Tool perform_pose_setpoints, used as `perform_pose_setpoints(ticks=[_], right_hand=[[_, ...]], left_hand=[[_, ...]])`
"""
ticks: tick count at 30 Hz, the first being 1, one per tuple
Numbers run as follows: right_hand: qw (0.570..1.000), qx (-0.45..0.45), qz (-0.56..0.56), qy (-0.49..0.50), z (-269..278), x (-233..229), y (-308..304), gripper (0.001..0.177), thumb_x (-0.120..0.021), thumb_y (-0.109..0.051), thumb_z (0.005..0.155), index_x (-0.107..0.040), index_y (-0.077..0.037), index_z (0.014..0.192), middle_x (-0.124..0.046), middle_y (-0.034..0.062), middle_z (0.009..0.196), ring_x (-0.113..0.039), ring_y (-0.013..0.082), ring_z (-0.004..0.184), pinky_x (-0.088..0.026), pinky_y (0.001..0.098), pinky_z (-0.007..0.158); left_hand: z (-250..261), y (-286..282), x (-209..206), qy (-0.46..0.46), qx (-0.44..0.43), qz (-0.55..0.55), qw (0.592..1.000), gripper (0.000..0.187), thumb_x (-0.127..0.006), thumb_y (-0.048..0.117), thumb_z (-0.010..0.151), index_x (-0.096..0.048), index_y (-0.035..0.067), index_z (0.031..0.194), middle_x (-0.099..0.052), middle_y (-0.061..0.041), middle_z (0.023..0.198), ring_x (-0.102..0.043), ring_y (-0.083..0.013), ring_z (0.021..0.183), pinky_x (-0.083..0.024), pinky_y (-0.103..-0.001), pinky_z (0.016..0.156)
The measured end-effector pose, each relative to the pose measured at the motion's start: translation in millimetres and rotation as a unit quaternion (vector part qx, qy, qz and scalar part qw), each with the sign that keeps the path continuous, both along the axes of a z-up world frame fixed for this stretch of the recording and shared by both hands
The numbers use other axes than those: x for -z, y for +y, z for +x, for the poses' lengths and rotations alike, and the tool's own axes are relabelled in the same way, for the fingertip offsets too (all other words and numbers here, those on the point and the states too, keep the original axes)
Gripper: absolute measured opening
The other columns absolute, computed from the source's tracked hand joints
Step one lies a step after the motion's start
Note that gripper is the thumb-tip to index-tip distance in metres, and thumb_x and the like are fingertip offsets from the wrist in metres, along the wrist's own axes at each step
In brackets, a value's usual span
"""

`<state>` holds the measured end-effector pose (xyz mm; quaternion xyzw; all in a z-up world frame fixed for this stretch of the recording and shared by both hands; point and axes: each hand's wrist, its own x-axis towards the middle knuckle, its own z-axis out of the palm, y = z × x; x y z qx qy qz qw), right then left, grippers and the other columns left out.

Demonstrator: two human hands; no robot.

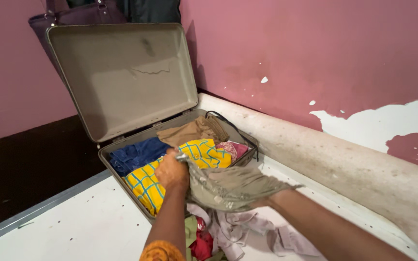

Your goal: The person folds and packs various pieces of clothing into a suitcase. They pick up items from a pile on the floor, including a yellow patterned garment and a green shirt, folding them by hand and placing them into the compartments of the open suitcase.

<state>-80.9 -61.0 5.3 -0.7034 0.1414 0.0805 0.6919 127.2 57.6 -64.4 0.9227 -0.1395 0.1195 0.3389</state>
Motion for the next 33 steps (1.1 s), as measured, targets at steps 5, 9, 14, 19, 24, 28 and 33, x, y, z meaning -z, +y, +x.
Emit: perform_pose_setpoints(ticks=[5,9,14,19,24,28,33], right_hand=[[0.994,-0.052,0.069,0.069,-4,10,-47,0.031,-0.058,-0.017,0.098,-0.065,-0.003,0.125,-0.073,0.0112,0.111,-0.071,0.0187,0.091,-0.057,0.0352,0.083],[0.983,-0.07,0.148,0.083,-7,18,-81,0.031,-0.059,-0.014,0.095,-0.067,-0.002,0.122,-0.075,0.0108,0.107,-0.073,0.0166,0.085,-0.06,0.0341,0.077],[0.991,0.04,0.13,0.003,21,-5,-92,0.026,-0.057,-0.015,0.093,-0.068,-0.001,0.112,-0.074,0.0117,0.098,-0.072,0.0171,0.08,-0.063,0.0358,0.075],[1.0,0.007,-0.017,0.016,36,-32,-64,0.027,-0.057,-0.01,0.094,-0.07,-0.001,0.116,-0.075,0.0079,0.103,-0.07,0.0118,0.087,-0.058,0.0317,0.08],[1.0,0.013,0.016,0.006,41,-48,-68,0.033,-0.057,-0.002,0.083,-0.068,0.002,0.114,-0.075,0.0113,0.104,-0.071,0.0174,0.09,-0.061,0.0347,0.084],[0.996,0.024,-0.068,0.056,21,-65,-72,0.036,-0.06,-0.006,0.084,-0.067,0.0,0.119,-0.075,0.0091,0.11,-0.071,0.0158,0.092,-0.06,0.0351,0.083],[0.983,0.003,-0.173,0.057,-8,-87,-102,0.041,-0.065,-0.01,0.084,-0.068,0.004,0.123,-0.07,0.0111,0.112,-0.063,0.0178,0.09,-0.052,0.0373,0.079]], left_hand=[[13,7,-8,-0.007,-0.063,0.015,0.998,0.04,-0.045,0.036,0.107,-0.071,0.007,0.1,-0.076,-0.019,0.096,-0.075,-0.038,0.09,-0.057,-0.05,0.077],[34,21,19,0.087,-0.087,0.089,0.988,0.027,-0.058,0.024,0.098,-0.079,0.01,0.106,-0.077,-0.016,0.108,-0.076,-0.0336,0.101,-0.06,-0.046,0.082],[23,15,65,0.21,0.091,0.115,0.967,0.047,-0.067,0.047,0.09,-0.073,0.012,0.119,-0.069,-0.016,0.126,-0.067,-0.0356,0.119,-0.053,-0.047,0.097],[-17,-26,41,0.303,0.406,-0.153,0.849,0.042,-0.064,0.03,0.086,-0.07,0.01,0.122,-0.074,-0.012,0.114,-0.069,-0.0258,0.106,-0.054,-0.038,0.092],[-43,-44,-5,0.517,0.452,-0.321,0.652,0.038,-0.054,0.024,0.095,-0.069,0.005,0.124,-0.076,-0.005,0.104,-0.068,-0.0196,0.094,-0.055,-0.033,0.083],[-26,-44,22,0.335,0.437,-0.214,0.807,0.027,-0.062,0.014,0.09,-0.076,0.002,0.109,-0.073,-0.01,0.092,-0.063,-0.0232,0.081,-0.048,-0.038,0.071],[25,-6,63,0.078,0.255,-0.065,0.962,0.027,-0.069,0.015,0.079,-0.077,0.004,0.103,-0.075,-0.022,0.103,-0.072,-0.0361,0.101,-0.055,-0.044,0.088]])
